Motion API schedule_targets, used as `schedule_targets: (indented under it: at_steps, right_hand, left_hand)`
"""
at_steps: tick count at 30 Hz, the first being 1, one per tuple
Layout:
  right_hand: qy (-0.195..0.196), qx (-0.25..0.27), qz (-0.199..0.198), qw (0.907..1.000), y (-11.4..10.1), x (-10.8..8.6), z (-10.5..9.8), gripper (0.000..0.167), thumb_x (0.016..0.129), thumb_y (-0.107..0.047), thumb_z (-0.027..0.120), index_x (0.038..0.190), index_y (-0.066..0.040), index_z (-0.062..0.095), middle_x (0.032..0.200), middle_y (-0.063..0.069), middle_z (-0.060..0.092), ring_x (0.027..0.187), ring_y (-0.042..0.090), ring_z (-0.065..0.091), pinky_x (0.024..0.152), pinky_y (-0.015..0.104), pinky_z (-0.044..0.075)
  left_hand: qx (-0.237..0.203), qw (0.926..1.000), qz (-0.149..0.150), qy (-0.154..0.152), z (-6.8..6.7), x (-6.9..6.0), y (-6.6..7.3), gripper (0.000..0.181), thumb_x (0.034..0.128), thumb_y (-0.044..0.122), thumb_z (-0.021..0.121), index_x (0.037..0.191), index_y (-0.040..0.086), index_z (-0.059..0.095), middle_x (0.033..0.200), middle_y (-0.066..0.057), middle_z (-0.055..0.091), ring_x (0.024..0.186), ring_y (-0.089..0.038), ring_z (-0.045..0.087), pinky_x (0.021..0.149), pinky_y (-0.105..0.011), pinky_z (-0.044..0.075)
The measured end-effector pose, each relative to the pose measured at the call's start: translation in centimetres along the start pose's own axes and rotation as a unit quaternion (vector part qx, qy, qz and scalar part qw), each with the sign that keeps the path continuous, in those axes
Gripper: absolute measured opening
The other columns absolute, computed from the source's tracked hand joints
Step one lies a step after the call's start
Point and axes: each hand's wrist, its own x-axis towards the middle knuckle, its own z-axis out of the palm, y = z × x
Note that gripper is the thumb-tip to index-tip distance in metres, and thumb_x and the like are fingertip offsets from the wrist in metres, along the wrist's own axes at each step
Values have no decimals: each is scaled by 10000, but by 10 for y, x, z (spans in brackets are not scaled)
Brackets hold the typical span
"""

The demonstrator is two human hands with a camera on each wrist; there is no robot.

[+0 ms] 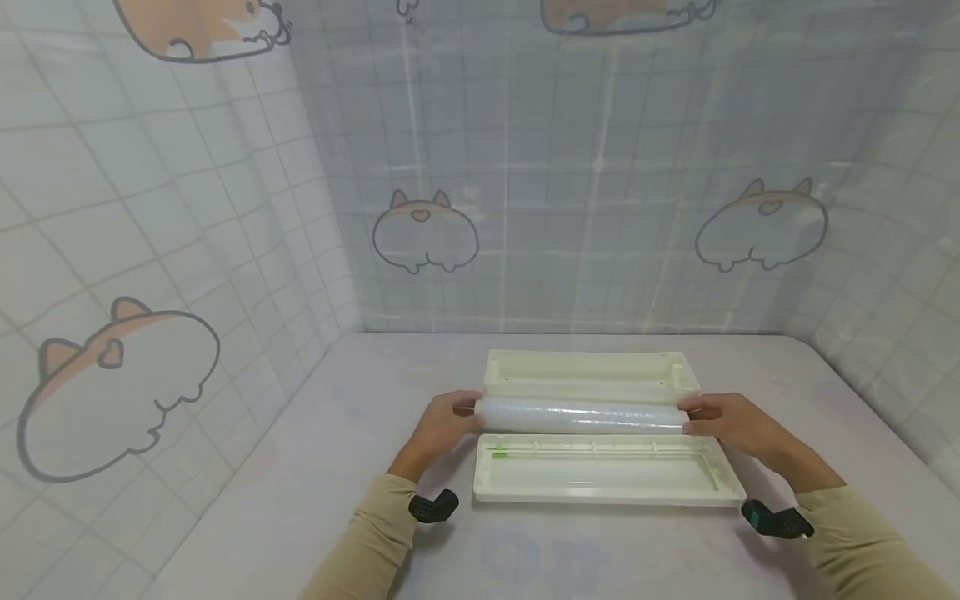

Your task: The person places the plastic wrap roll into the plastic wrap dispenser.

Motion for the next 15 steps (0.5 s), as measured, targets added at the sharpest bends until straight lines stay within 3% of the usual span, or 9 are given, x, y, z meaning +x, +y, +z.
schedule_targets:
  at_steps: [7, 15]
  right_hand:
    - [108, 209, 249, 9994, 3, -2, -3, 634, 929, -331, 729, 1392, 55, 533, 1363, 282, 562, 1176, 364, 599, 842, 364, 550]
    - [225, 823, 36, 9963, -2, -8, -12, 614, 955, -276, 703, 1413, 75, 494, 1376, 266, 554, 1049, 220, 671, 841, 297, 565]
  left_hand:
    - [-374, 9992, 146, 43, -2, -2, 7, 488, 901, 129, 731, 1365, 56, 601, 1265, -136, 653, 1173, -297, 614, 961, -465, 511]
    - [-321, 9985, 309, 303, -4, 0, 14, 479, 903, 163, 742, 1356, 75, 616, 1259, -112, 664, 1206, -298, 599, 979, -477, 500]
